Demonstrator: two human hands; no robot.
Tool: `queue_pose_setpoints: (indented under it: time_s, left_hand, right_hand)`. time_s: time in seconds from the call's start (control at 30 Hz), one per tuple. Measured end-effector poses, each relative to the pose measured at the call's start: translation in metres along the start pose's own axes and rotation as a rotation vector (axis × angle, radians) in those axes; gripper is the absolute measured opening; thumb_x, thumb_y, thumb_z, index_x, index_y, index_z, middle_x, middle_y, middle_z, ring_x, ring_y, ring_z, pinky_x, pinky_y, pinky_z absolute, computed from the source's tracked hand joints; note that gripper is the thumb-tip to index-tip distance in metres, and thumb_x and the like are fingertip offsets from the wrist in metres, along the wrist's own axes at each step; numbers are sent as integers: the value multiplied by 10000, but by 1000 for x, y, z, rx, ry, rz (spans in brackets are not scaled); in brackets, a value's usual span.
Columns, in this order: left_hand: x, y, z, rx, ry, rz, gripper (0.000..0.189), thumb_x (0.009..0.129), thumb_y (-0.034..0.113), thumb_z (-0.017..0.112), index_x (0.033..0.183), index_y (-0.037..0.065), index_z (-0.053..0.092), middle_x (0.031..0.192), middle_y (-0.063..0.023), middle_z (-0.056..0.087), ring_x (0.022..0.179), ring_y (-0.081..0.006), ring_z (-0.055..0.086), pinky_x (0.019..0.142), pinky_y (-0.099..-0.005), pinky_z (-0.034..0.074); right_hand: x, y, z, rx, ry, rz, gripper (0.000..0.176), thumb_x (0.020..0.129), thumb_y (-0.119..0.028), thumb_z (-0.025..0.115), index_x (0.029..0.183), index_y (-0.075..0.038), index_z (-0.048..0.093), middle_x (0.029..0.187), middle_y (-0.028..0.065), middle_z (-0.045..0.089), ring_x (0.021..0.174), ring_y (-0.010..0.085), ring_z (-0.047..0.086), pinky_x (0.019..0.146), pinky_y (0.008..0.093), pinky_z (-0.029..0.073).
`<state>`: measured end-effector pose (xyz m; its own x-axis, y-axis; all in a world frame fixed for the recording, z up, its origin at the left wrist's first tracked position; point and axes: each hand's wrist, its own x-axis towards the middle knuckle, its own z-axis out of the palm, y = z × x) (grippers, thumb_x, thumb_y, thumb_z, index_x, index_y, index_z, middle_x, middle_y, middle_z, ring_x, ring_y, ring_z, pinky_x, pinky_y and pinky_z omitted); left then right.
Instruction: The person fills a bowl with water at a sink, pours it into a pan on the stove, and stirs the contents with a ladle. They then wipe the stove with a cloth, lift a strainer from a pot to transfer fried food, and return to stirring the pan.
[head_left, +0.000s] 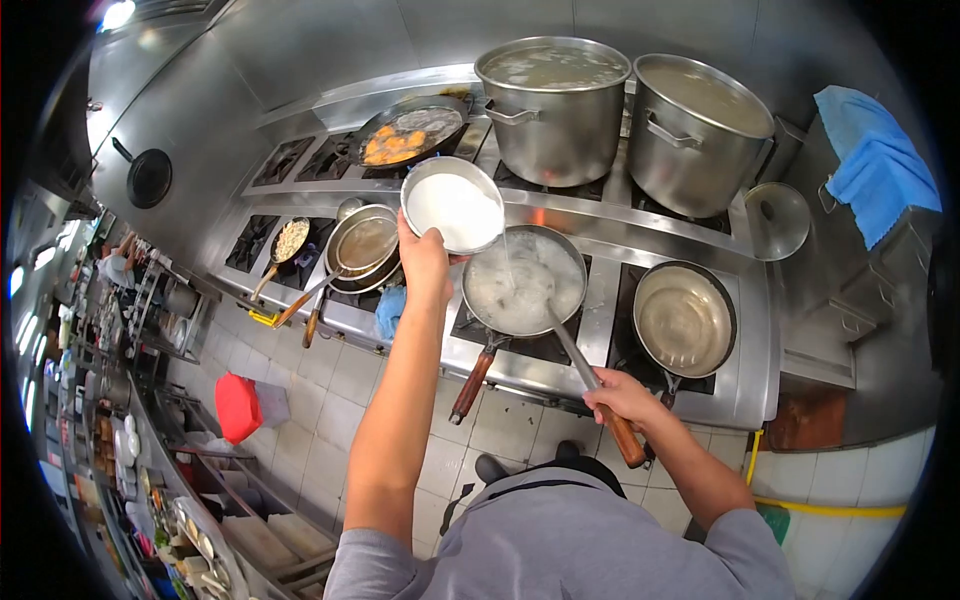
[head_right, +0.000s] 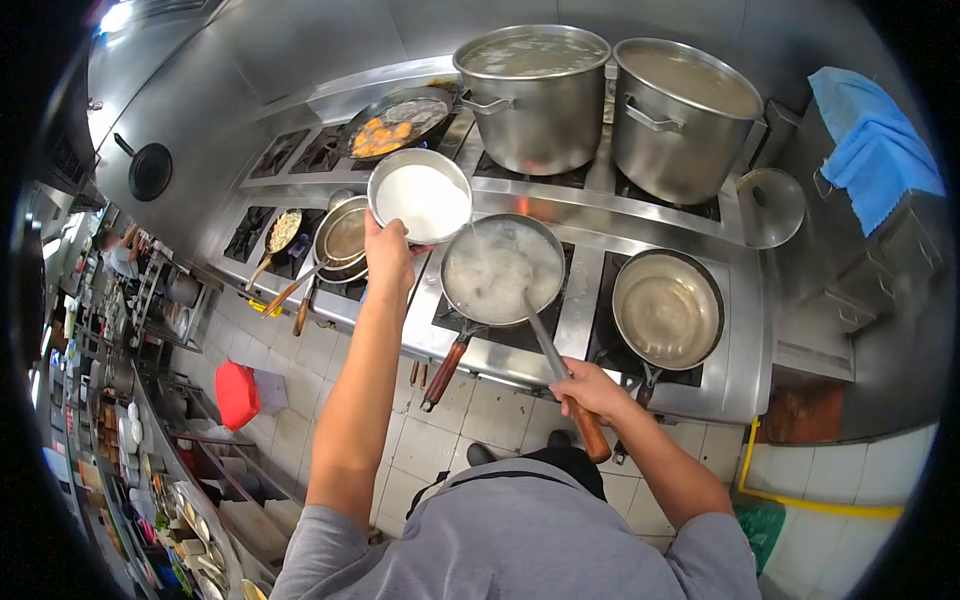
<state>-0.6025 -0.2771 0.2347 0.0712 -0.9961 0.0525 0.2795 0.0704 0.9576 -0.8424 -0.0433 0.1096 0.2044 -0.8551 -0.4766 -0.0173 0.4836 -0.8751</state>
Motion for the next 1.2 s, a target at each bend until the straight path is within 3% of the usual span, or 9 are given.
queue_pose_setpoints:
  time_s: [0.2, 0.4, 0.57, 0.8, 0.83, 0.87, 0.97, 1.1, 1.2]
  left_hand:
    - [0, -3, 3, 16, 15, 9, 719, 803, -44, 376, 1487, 129, 242, 1264, -173, 565, 909, -287, 698, 542, -383, 595]
    - [-5, -3, 6, 15, 31, 9, 703, 806, -39, 374, 1478, 126, 252, 1260, -175, 569, 917, -297, 699, 554, -390, 602]
    - [-11, 2, 10, 21, 34, 3, 717, 804, -41, 372, 1489, 129, 239, 1281, -183, 553, 955, -312, 691, 590, -419, 610]
    - [-17, 0, 12, 26, 46, 1, 731, 796, -45, 373, 1490, 149, 246, 1297, -180, 542, 979, -311, 684, 600, -423, 608]
    - [-19, 1, 13, 29, 59, -1, 726, 794, -46, 372, 1484, 150, 256, 1290, -179, 546, 973, -309, 685, 598, -423, 608]
    - [-20, 1, 13, 33, 70, -5, 721, 792, -47, 371, 1477, 150, 266, 1283, -177, 549, 968, -307, 686, 596, -423, 607]
    - [-22, -3, 12, 17, 45, 12, 706, 791, -47, 372, 1465, 144, 284, 1268, -174, 557, 944, -302, 689, 586, -420, 603]
    - [-25, -1, 14, 32, 70, 5, 701, 790, -47, 373, 1460, 139, 290, 1263, -172, 561, 920, -296, 693, 574, -410, 597]
    - [-23, -6, 11, 24, 57, 5, 708, 790, -47, 374, 1467, 140, 284, 1269, -171, 559, 909, -293, 694, 564, -399, 590]
  right_hand:
    - [-25, -19, 2, 435, -101, 114, 227, 911, -111, 605, 1119, -38, 549, 754, -2, 561, 544, 91, 548, 492, 228, 427]
    - [-31, -15, -6, 269, -154, -68, 333, 917, -85, 588, 1236, -12, 528, 748, 6, 553, 519, 96, 542, 501, 229, 451]
    - [-31, -17, -21, 60, -3, -138, 644, 890, -18, 590, 1494, -73, 373, 742, 13, 542, 517, 96, 543, 500, 257, 477]
    - [-18, -18, -44, -293, 294, -230, 768, 831, -66, 661, 1526, -94, 335, 762, 44, 553, 551, 103, 555, 527, 278, 467]
    - [-13, -18, -50, -377, 320, -220, 780, 800, -97, 659, 1517, -118, 355, 770, 135, 611, 611, 236, 632, 600, 370, 505]
    - [-8, -16, -55, -373, 315, -218, 780, 800, -97, 659, 1517, -118, 355, 770, 135, 611, 611, 236, 632, 600, 370, 505]
    - [-4, -27, -60, -775, 424, -218, 772, 762, -105, 616, 1495, -114, 376, 941, 282, 658, 897, 464, 620, 806, 501, 489]
    - [-3, -8, -67, -950, 428, -208, 757, 770, -112, 614, 1487, -86, 373, 947, 274, 662, 911, 438, 632, 820, 489, 500]
    - [-21, -17, -51, -678, 215, -20, 648, 817, -121, 601, 1425, -2, 412, 862, 236, 658, 650, 334, 671, 674, 444, 544]
